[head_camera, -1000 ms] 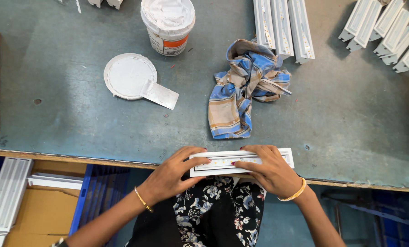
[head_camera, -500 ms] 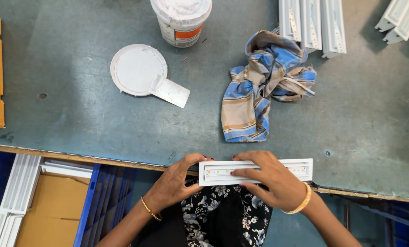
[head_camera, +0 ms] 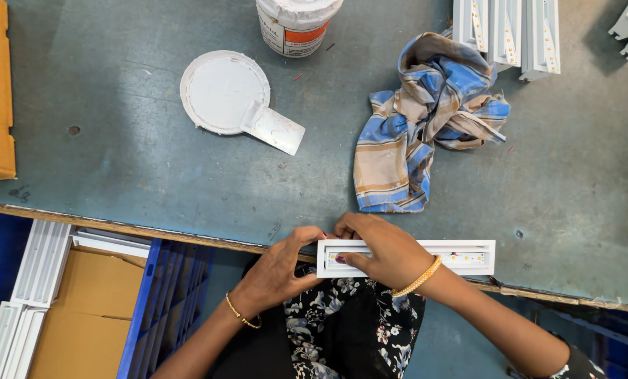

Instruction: The person assembles LED light modules by inserting LED strips into white housings and applying a white paste with a metal spatula. They handle multiple housings one at a time, occasionally wiping the spatula on a cloth, and place finished units on the table.

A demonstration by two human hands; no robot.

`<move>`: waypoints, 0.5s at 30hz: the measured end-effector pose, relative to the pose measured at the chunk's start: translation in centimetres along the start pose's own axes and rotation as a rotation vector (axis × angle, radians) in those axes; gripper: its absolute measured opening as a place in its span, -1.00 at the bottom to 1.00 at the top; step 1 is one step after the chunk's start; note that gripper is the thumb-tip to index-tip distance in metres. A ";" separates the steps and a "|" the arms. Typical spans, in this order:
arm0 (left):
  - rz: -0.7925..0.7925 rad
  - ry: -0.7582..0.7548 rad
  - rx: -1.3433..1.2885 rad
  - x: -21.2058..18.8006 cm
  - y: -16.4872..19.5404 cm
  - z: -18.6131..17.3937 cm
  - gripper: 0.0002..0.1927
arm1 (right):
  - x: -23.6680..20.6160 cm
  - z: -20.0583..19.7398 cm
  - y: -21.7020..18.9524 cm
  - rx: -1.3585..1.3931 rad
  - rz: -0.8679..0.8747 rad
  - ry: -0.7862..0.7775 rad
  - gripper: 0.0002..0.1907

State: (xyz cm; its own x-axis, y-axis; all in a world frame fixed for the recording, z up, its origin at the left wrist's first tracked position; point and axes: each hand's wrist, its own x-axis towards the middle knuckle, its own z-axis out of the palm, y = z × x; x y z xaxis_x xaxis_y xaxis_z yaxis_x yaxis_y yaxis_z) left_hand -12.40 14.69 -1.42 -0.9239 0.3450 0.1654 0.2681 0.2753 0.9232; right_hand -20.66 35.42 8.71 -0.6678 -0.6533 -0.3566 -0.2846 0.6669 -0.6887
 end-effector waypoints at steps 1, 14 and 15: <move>-0.001 0.002 0.003 0.0 0.0 0.0 -0.31 | -0.1 0.1 -0.2 -0.019 -0.003 0.015 -0.66; -0.038 -0.005 0.032 -1.6 0.7 -0.4 -0.32 | -0.8 1.5 -2.4 -0.184 0.141 0.015 -0.70; -0.045 -0.013 0.010 -1.6 0.9 -0.5 -0.32 | -1.2 1.4 -2.4 -0.140 0.055 0.057 -0.67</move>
State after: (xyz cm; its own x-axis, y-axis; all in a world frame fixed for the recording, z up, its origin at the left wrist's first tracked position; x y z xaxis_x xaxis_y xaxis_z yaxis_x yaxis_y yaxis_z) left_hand -10.86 13.93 -0.66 -0.9313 0.3440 0.1195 0.2295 0.2996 0.9261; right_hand -18.21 34.06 9.93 -0.7219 -0.5955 -0.3525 -0.3368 0.7473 -0.5728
